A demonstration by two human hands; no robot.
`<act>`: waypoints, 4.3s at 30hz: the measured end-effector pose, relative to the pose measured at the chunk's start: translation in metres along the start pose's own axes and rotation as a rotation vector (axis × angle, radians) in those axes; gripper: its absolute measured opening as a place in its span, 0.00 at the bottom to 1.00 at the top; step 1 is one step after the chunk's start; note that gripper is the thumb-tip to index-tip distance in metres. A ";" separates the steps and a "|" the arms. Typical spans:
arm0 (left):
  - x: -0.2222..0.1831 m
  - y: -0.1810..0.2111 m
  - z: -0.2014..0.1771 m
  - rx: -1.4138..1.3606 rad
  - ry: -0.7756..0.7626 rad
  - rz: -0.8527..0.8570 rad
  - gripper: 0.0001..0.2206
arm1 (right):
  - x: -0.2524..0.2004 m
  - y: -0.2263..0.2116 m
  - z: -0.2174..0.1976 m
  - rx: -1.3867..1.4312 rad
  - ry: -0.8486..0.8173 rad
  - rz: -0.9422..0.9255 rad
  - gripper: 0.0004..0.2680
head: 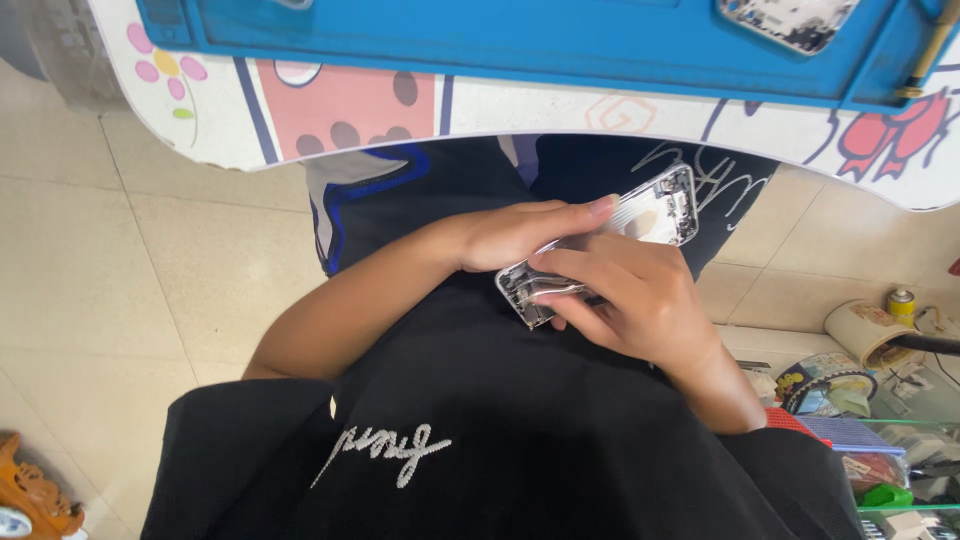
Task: The recorder is repairing a mobile phone by removing components from the chassis using a screwdriver and tweezers.
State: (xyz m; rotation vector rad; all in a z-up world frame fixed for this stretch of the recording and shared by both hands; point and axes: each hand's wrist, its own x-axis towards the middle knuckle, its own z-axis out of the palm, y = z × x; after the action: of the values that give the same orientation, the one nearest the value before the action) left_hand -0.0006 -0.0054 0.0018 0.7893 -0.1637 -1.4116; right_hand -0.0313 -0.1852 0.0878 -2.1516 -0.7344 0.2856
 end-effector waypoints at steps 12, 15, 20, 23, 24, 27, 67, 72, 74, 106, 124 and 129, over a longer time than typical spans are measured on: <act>-0.004 0.000 -0.008 -0.271 -0.126 0.133 0.34 | -0.028 0.054 -0.065 -0.237 0.593 0.282 0.12; -0.008 -0.001 -0.006 -0.315 -0.124 0.116 0.35 | -0.038 0.078 -0.068 -0.244 0.707 0.429 0.14; -0.011 0.000 0.001 -0.318 -0.152 0.169 0.35 | -0.037 0.097 -0.074 -0.335 0.763 0.414 0.18; -0.010 -0.005 0.002 -0.340 -0.156 0.207 0.36 | -0.031 0.101 -0.084 -0.158 0.846 0.449 0.20; -0.010 -0.007 0.002 -0.347 -0.150 0.240 0.36 | -0.030 0.103 -0.088 0.034 0.893 0.461 0.22; -0.010 -0.003 0.004 -0.440 -0.134 0.209 0.35 | -0.033 0.111 -0.093 0.030 0.939 0.302 0.21; 0.000 -0.045 0.005 -0.503 0.253 0.634 0.28 | -0.006 -0.001 0.006 -0.173 0.297 0.019 0.14; -0.005 -0.038 0.010 -0.499 0.280 0.634 0.29 | -0.001 -0.015 0.002 -0.160 0.282 -0.007 0.18; -0.008 -0.026 0.016 -0.456 0.288 0.647 0.30 | -0.001 -0.017 0.005 -0.170 0.275 -0.023 0.16; -0.052 -0.034 0.043 -0.263 0.134 0.654 0.28 | -0.049 -0.062 0.000 0.363 0.384 0.045 0.06; -0.130 0.060 0.030 0.524 0.733 0.535 0.31 | -0.036 -0.025 0.036 0.688 0.369 0.104 0.06; -0.145 0.078 0.007 0.574 1.160 0.739 0.23 | -0.018 -0.020 0.033 0.664 0.287 0.157 0.05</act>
State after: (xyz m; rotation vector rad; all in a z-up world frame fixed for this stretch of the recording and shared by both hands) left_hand 0.0318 0.1216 0.1017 1.6872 0.0585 -0.0611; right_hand -0.0686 -0.1646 0.0815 -1.5672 -0.2497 0.2508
